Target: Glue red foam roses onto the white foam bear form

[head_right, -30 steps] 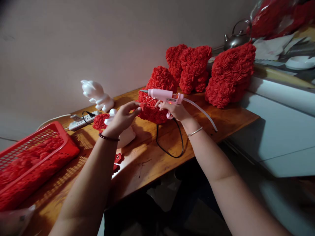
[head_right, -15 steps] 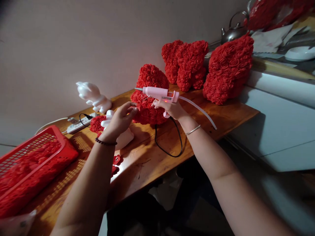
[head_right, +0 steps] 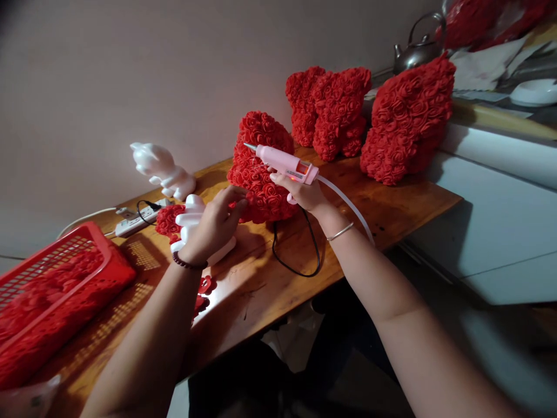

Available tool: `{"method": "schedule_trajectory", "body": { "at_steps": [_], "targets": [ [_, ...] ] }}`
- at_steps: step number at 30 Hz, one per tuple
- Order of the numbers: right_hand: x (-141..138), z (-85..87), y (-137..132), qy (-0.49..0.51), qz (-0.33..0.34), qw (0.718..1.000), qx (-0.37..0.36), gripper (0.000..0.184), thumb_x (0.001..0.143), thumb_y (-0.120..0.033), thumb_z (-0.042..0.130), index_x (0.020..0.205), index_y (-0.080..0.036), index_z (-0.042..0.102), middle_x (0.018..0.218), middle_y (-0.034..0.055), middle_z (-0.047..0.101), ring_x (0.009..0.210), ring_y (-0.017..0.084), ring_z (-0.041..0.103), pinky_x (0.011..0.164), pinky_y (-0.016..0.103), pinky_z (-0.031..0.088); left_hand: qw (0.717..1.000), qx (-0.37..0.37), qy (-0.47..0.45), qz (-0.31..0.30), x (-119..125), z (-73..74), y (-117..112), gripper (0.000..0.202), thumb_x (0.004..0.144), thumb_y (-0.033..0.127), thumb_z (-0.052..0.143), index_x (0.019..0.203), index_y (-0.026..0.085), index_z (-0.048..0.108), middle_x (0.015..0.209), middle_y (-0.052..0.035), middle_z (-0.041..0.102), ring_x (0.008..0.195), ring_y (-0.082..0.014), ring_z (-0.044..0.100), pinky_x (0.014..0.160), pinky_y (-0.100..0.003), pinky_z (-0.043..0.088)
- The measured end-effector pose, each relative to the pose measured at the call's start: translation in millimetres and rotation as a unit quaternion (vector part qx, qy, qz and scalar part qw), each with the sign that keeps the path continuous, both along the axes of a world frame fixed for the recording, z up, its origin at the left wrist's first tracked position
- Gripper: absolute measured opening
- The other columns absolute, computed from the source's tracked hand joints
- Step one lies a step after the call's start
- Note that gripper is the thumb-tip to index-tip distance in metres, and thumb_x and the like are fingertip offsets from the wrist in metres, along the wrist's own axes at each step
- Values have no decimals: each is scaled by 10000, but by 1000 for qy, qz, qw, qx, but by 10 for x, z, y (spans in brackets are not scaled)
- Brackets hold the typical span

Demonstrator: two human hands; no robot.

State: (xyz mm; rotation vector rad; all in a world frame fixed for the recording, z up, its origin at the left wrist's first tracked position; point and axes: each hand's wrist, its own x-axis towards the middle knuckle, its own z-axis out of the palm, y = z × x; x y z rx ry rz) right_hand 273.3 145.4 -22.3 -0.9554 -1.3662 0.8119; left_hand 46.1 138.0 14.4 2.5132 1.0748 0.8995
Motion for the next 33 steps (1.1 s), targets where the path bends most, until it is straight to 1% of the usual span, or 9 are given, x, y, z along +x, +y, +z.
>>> {"method": "schedule_trajectory", "body": {
  "at_steps": [2,5,8,17,20,24,26,29,33],
  "targets": [
    [11,11,-17,11,4,1000,-5,350,844,-488,654,1027,-200,732,1054,69,714,865,183,625,661,292,530,1000,8,5,2,-8,47,-26,175,1006,266,501,1119,196,615,1026,-73,693,963,-200,635,871,-364,518],
    [18,32,-50,5,44,999,-30,381,837,-464,639,1101,-211,746,1121,50,716,662,110,511,489,241,386,1000,16,-8,16,-47,105,-22,177,1008,258,492,1131,195,603,1052,-73,703,982,-197,646,872,-356,524],
    [20,53,-70,2,50,998,-32,380,825,-440,639,1108,-216,760,1088,40,717,615,94,438,444,234,299,1000,19,14,6,-86,132,-9,153,1005,250,494,1093,193,605,1022,-61,698,949,-186,636,856,-343,514],
    [22,61,-60,12,47,999,-21,318,801,-406,665,1022,-206,775,1012,37,701,656,109,456,476,242,319,999,-21,38,-27,-77,159,-22,134,1007,227,458,1022,183,584,955,-54,664,879,-179,585,825,-337,483],
    [14,65,-59,16,48,999,-20,316,799,-412,654,1010,-208,771,995,33,699,693,119,485,530,251,389,997,-41,45,-40,-90,191,-36,133,1006,222,452,1027,183,578,943,-50,663,855,-172,585,810,-329,485],
    [-4,78,-71,33,61,998,-4,321,794,-386,652,1034,-203,763,1046,48,707,826,149,561,658,267,479,991,-54,110,-61,-107,256,-99,180,1027,243,430,1054,187,599,957,-59,671,845,-179,597,792,-337,489],
    [-7,80,-78,38,80,996,-12,338,799,-375,647,1071,-207,756,1069,51,711,794,137,548,612,252,453,985,-53,148,-70,-103,292,-147,209,1036,253,423,1085,187,615,989,-68,682,891,-192,616,817,-348,495],
    [-8,82,-89,38,88,995,-28,360,805,-389,642,1101,-216,751,1059,45,710,683,109,477,490,235,345,977,-51,192,-80,-85,336,-221,228,1034,249,428,1111,197,636,1039,-69,699,969,-205,641,858,-347,503],
    [-11,95,-120,22,78,996,-25,345,798,-405,655,1056,-205,768,998,41,697,652,102,431,449,235,272,968,-35,229,-99,-69,377,-296,203,976,190,473,1054,220,657,1032,-48,712,965,-201,655,855,-331,509]
  ]
}}
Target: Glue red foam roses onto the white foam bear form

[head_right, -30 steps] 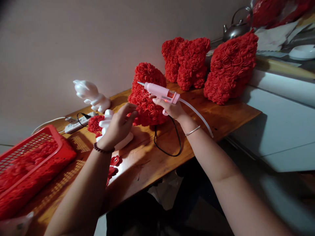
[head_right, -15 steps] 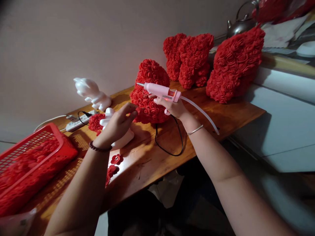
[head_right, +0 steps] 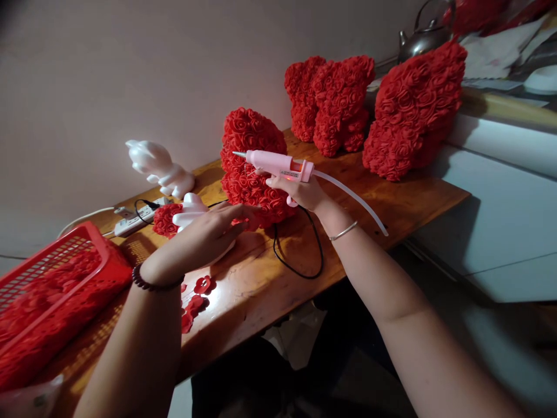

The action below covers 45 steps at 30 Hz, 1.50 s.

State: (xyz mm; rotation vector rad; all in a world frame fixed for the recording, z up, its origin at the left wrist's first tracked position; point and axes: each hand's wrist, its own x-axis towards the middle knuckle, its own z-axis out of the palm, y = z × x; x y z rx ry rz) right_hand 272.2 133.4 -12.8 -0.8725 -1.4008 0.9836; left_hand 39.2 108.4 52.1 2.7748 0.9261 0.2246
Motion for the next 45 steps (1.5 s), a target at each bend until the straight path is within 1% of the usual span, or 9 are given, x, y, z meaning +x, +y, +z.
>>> {"method": "schedule_trajectory", "body": {
  "at_steps": [3,7,11,14,20,25,29,35,45],
  "targets": [
    [-4,20,-36,-17,14,1000,-21,400,812,-447,644,1113,-206,751,983,37,682,628,96,406,427,237,236,1000,5,-4,12,-1,21,-12,210,959,175,476,1041,221,663,983,-43,719,902,-192,662,813,-317,508],
    [-4,46,-73,-29,16,999,-16,392,825,-449,641,1111,-200,739,966,41,672,642,103,428,419,233,238,992,32,-65,101,3,3,34,192,1002,229,460,1045,194,644,963,-58,726,863,-195,664,790,-324,504],
    [-2,50,-78,-39,3,999,-21,304,820,-442,664,979,-195,740,833,41,629,635,114,438,436,229,276,976,45,-105,183,43,-100,95,127,978,198,518,1006,187,642,948,-56,736,849,-196,662,793,-327,494],
    [4,23,-54,-36,3,999,-14,306,812,-445,669,971,-191,733,849,42,627,645,114,441,467,231,301,967,37,-120,222,87,-184,123,103,966,206,550,998,176,644,950,-65,740,855,-205,668,798,-334,497],
    [7,-31,-10,-24,-16,999,-15,295,796,-453,692,916,-184,712,732,10,534,624,108,431,487,233,319,961,40,-155,225,150,-248,142,93,952,210,553,946,176,639,938,-68,746,846,-208,664,796,-341,511],
    [-12,-10,-17,-18,-3,1000,-6,252,799,-422,682,908,-195,706,771,33,580,741,156,532,576,260,425,960,54,-158,224,184,-265,133,108,952,226,542,888,188,620,863,-61,726,780,-205,645,763,-357,519],
    [-14,8,-24,-22,7,1000,-7,239,807,-418,667,862,-187,695,810,42,609,811,169,572,610,254,454,958,62,-165,226,195,-302,137,103,946,219,539,879,190,612,878,-62,724,788,-204,644,778,-365,523],
    [-16,80,-66,-37,17,999,-10,329,802,-401,644,1015,-172,747,902,53,677,773,148,558,576,235,425,952,100,-175,230,208,-386,155,126,957,223,511,878,191,603,872,-64,704,815,-205,629,799,-367,516],
    [-34,128,-87,-36,16,999,-16,332,797,-369,648,1043,-188,778,777,28,668,761,154,583,653,257,497,936,158,-172,263,215,-543,219,131,987,218,477,897,206,573,903,-84,692,891,-251,626,883,-441,500]
  ]
}}
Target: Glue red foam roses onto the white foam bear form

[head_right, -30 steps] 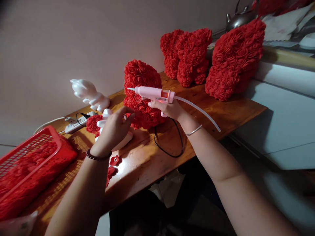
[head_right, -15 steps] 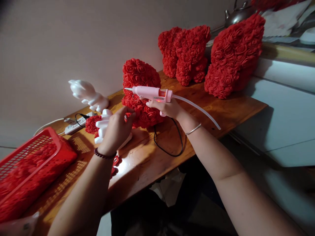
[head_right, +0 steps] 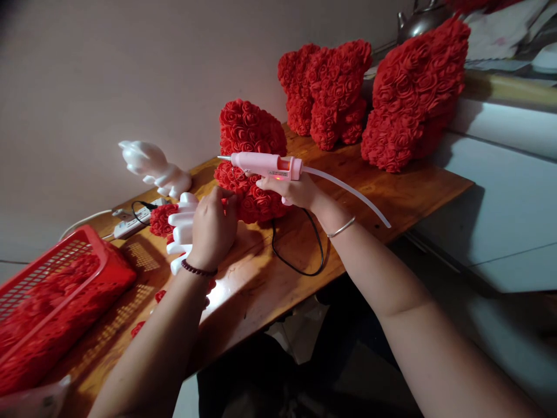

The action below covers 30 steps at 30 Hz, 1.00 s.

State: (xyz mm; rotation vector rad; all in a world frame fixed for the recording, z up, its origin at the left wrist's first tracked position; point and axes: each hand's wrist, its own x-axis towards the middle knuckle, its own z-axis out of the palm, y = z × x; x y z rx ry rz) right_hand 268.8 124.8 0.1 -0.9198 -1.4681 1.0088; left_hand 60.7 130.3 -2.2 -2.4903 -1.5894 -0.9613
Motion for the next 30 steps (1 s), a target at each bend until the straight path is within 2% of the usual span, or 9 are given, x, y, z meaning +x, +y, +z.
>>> {"method": "schedule_trajectory", "body": {
  "at_steps": [5,12,17,19,23,26,30],
  "targets": [
    [-3,-23,15,8,-3,1000,10,334,782,-392,656,1003,-172,773,818,37,684,746,147,575,614,249,463,999,22,38,6,11,-8,-12,138,986,225,495,877,210,578,886,-88,674,917,-271,618,880,-443,500],
    [-3,-100,61,25,0,999,-20,367,775,-417,674,1035,-167,743,844,16,651,605,92,426,455,236,293,997,15,69,-15,5,50,-7,152,978,210,531,863,198,630,900,-94,646,925,-279,601,876,-444,496],
    [-18,-140,87,35,-42,998,-32,269,738,-444,725,787,-186,666,704,0,543,631,114,436,504,253,353,994,11,101,-47,-19,107,-41,226,962,110,495,936,227,687,1079,-117,638,1090,-324,562,858,-459,493],
    [-22,-148,93,36,-37,998,-27,268,742,-443,727,750,-193,632,711,4,533,654,123,450,538,265,381,988,18,134,-69,-38,129,-49,288,960,78,461,966,242,698,1143,-125,630,1127,-334,544,803,-442,497],
    [-31,-152,97,19,-37,999,-24,279,770,-443,708,701,-203,582,686,-1,491,656,131,445,562,283,384,970,60,214,-97,-63,149,-56,312,975,93,449,1014,263,707,1150,-128,626,1123,-323,551,663,-370,479],
    [-43,-148,101,11,-31,999,-5,267,772,-426,692,691,-204,566,692,3,502,678,139,459,595,290,398,961,61,255,-92,-27,136,-86,281,983,126,472,1037,264,710,1172,-136,621,1124,-327,552,587,-337,454],
    [-55,-155,122,6,-23,1000,-10,261,765,-408,676,663,-210,539,653,-6,451,648,137,417,570,297,362,956,62,279,-60,66,91,-127,223,997,199,506,938,237,717,1181,-116,632,1096,-303,571,583,-323,474]
  ]
}}
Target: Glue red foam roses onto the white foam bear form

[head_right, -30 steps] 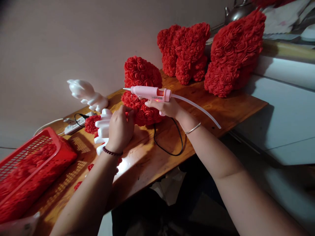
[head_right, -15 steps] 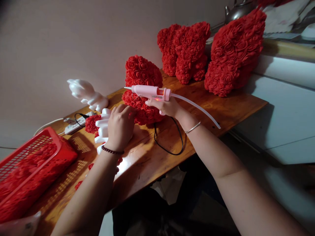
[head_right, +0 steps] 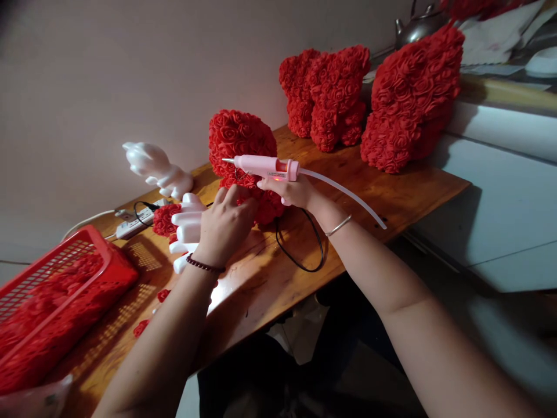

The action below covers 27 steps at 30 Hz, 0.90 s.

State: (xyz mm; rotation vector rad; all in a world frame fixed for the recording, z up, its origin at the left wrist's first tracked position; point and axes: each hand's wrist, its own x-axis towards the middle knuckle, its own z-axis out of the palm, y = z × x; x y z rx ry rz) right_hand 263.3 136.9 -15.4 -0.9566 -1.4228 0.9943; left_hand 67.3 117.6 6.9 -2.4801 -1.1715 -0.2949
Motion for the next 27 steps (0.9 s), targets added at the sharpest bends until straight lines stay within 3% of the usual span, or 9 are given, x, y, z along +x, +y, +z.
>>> {"method": "schedule_trajectory", "body": {
  "at_steps": [3,8,11,13,16,21,27],
  "targets": [
    [5,-21,22,5,-17,1000,2,287,762,-419,690,646,-219,521,618,-12,403,626,140,413,542,298,349,999,14,-38,22,27,-30,25,246,1010,288,521,935,238,750,1151,-106,653,1070,-291,588,651,-348,524],
    [56,-58,69,11,-36,998,41,285,778,-449,704,672,-213,584,670,0,512,672,146,487,619,306,450,989,22,-144,27,-16,-77,142,261,1007,370,550,1074,271,782,1155,-83,661,1087,-284,604,863,-412,562],
    [120,-69,136,39,-57,995,65,232,780,-447,700,807,-217,684,807,17,639,845,185,601,791,339,524,980,16,-192,45,-20,-109,190,264,1003,381,555,1070,264,783,1187,-92,645,1109,-291,602,920,-438,556],
    [174,-77,202,73,-75,991,87,246,774,-438,695,892,-222,715,934,30,702,1008,217,640,939,376,521,975,13,-214,59,-8,-121,206,255,994,386,570,1057,265,785,1197,-98,632,1116,-299,598,940,-457,553],
    [263,-100,303,122,-114,981,94,261,782,-449,669,917,-231,717,1066,37,738,1134,239,645,1041,420,495,968,5,-239,80,19,-107,227,245,982,393,590,1040,262,788,1205,-106,613,1126,-311,593,973,-490,545],
    [362,-137,412,144,-164,971,94,248,779,-432,648,917,-236,716,1093,34,753,1179,252,640,1075,473,490,965,-16,-243,96,107,41,360,222,970,361,606,1041,261,791,1203,-120,602,1132,-332,583,1002,-537,528],
    [374,-69,643,134,-150,976,85,245,770,-445,674,883,-234,724,1070,47,760,1170,254,653,1114,471,467,981,-66,-153,104,334,414,796,209,957,311,614,1049,250,792,1209,-133,596,1176,-354,549,976,-533,542]
  ]
}}
